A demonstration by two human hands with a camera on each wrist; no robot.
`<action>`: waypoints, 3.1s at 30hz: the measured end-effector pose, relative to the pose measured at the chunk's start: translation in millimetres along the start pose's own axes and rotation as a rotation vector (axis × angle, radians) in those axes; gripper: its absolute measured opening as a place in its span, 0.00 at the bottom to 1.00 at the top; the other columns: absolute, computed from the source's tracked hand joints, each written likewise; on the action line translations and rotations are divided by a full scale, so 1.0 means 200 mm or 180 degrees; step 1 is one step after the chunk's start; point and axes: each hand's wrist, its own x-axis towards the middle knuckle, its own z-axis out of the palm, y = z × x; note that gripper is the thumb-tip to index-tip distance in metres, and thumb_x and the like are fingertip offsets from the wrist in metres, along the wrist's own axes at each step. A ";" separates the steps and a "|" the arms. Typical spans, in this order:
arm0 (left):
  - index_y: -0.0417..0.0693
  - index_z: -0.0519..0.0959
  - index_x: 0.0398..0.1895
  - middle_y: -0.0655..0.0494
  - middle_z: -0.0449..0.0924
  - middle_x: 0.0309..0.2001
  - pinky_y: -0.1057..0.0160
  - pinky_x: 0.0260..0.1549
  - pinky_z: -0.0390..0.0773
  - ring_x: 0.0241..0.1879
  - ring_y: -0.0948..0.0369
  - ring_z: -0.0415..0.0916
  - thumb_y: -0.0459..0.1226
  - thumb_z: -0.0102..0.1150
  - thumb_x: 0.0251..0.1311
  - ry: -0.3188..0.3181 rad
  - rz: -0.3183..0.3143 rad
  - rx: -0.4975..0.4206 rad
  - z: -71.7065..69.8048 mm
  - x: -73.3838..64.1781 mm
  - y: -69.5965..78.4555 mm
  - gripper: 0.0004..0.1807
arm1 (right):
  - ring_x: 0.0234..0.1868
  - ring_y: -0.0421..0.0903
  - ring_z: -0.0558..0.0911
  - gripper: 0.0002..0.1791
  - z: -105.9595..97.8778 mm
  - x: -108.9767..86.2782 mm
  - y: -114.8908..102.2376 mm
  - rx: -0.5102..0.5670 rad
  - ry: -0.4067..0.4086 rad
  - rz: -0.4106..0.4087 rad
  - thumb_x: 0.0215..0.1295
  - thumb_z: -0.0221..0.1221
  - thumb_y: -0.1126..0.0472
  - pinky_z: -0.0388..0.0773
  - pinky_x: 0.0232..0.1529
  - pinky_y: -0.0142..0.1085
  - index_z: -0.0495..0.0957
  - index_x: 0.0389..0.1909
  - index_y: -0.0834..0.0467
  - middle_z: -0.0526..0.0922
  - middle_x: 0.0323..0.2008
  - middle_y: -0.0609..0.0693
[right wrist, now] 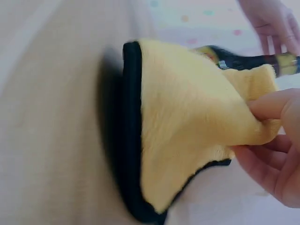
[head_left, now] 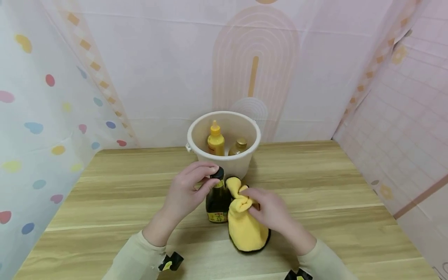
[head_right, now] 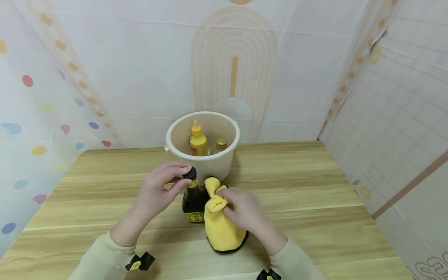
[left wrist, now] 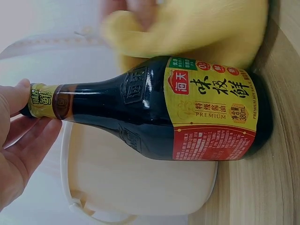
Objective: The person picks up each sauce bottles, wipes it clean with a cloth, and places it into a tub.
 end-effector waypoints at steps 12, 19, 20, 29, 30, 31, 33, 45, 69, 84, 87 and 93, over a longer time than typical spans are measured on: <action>0.36 0.84 0.41 0.48 0.83 0.44 0.69 0.35 0.82 0.37 0.56 0.82 0.20 0.75 0.42 0.0026 0.0054 0.0038 0.01 0.00 0.01 0.20 | 0.39 0.44 0.81 0.23 -0.04 0.14 -0.12 0.0082 0.0820 -0.0626 0.53 0.66 0.73 0.79 0.35 0.32 0.82 0.51 0.55 0.83 0.44 0.51; 0.36 0.84 0.41 0.48 0.83 0.44 0.69 0.35 0.83 0.37 0.56 0.83 0.20 0.75 0.42 0.0040 0.0059 0.0070 0.01 0.01 0.01 0.19 | 0.36 0.45 0.82 0.19 -0.01 0.13 -0.11 -0.0181 0.0543 -0.0556 0.51 0.71 0.70 0.80 0.34 0.36 0.83 0.45 0.55 0.83 0.40 0.50; 0.36 0.84 0.41 0.48 0.83 0.44 0.68 0.35 0.83 0.37 0.56 0.83 0.20 0.75 0.42 0.0044 0.0061 0.0079 0.01 0.01 0.01 0.19 | 0.37 0.45 0.83 0.19 -0.01 0.12 -0.10 -0.0181 0.0486 -0.0529 0.51 0.72 0.70 0.81 0.35 0.37 0.83 0.45 0.55 0.83 0.40 0.50; 0.37 0.84 0.41 0.48 0.83 0.44 0.68 0.35 0.83 0.37 0.56 0.83 0.21 0.75 0.42 0.0048 0.0043 0.0091 0.01 0.00 0.02 0.19 | 0.40 0.46 0.83 0.17 0.04 0.07 -0.07 -0.0158 0.0316 -0.0437 0.52 0.71 0.69 0.81 0.38 0.40 0.82 0.43 0.55 0.83 0.41 0.49; 0.36 0.84 0.41 0.48 0.83 0.44 0.68 0.35 0.83 0.37 0.56 0.83 0.21 0.75 0.42 0.0052 0.0047 0.0083 0.01 0.00 0.02 0.19 | 0.39 0.46 0.83 0.17 0.04 0.06 -0.07 -0.0160 0.0295 -0.0417 0.52 0.71 0.69 0.81 0.37 0.40 0.82 0.43 0.54 0.83 0.40 0.49; 0.36 0.84 0.41 0.48 0.83 0.44 0.68 0.35 0.83 0.37 0.56 0.83 0.21 0.75 0.42 0.0054 0.0050 0.0076 0.01 0.00 0.02 0.19 | 0.39 0.46 0.83 0.17 0.05 0.05 -0.06 -0.0157 0.0266 -0.0391 0.52 0.71 0.69 0.81 0.37 0.40 0.82 0.42 0.54 0.83 0.40 0.49; 0.36 0.84 0.41 0.48 0.83 0.44 0.69 0.35 0.83 0.37 0.56 0.83 0.21 0.75 0.42 0.0062 0.0051 0.0058 0.01 0.00 0.02 0.19 | 0.38 0.46 0.82 0.17 0.05 0.04 -0.06 -0.0151 0.0208 -0.0326 0.51 0.71 0.69 0.81 0.37 0.40 0.82 0.42 0.54 0.82 0.39 0.48; 0.36 0.83 0.41 0.48 0.83 0.44 0.69 0.35 0.82 0.37 0.56 0.83 0.20 0.74 0.43 0.0074 0.0036 0.0012 0.01 0.01 0.01 0.19 | 0.33 0.43 0.80 0.16 0.09 -0.02 -0.03 -0.0207 -0.0015 -0.0148 0.51 0.69 0.70 0.78 0.32 0.37 0.79 0.40 0.54 0.81 0.34 0.47; 0.37 0.84 0.42 0.48 0.83 0.44 0.68 0.36 0.82 0.38 0.56 0.82 0.20 0.74 0.42 0.0033 0.0010 0.0054 0.00 0.01 0.01 0.20 | 0.32 0.43 0.81 0.14 0.13 0.00 -0.03 -0.0854 -0.0664 -0.0107 0.53 0.64 0.74 0.76 0.27 0.35 0.82 0.36 0.52 0.81 0.34 0.44; 0.38 0.84 0.42 0.49 0.83 0.45 0.69 0.35 0.82 0.38 0.56 0.82 0.21 0.75 0.43 -0.0004 0.0021 0.0063 -0.01 0.01 0.02 0.20 | 0.32 0.44 0.82 0.16 0.10 -0.02 -0.03 -0.0963 -0.0723 -0.0036 0.55 0.62 0.73 0.76 0.24 0.37 0.84 0.37 0.48 0.82 0.34 0.43; 0.37 0.84 0.42 0.48 0.83 0.45 0.69 0.35 0.82 0.38 0.56 0.82 0.20 0.74 0.43 -0.0023 0.0013 0.0040 -0.01 0.01 0.02 0.20 | 0.34 0.45 0.83 0.16 0.07 -0.04 -0.02 -0.0946 -0.0707 0.0024 0.56 0.62 0.73 0.77 0.24 0.38 0.84 0.39 0.49 0.83 0.35 0.44; 0.36 0.83 0.41 0.47 0.83 0.44 0.69 0.35 0.82 0.37 0.56 0.82 0.20 0.74 0.43 -0.0042 -0.0014 0.0078 -0.02 0.01 0.02 0.19 | 0.34 0.47 0.84 0.15 0.01 -0.07 0.01 -0.1015 -0.0632 0.0162 0.56 0.63 0.72 0.77 0.24 0.38 0.84 0.41 0.51 0.84 0.36 0.47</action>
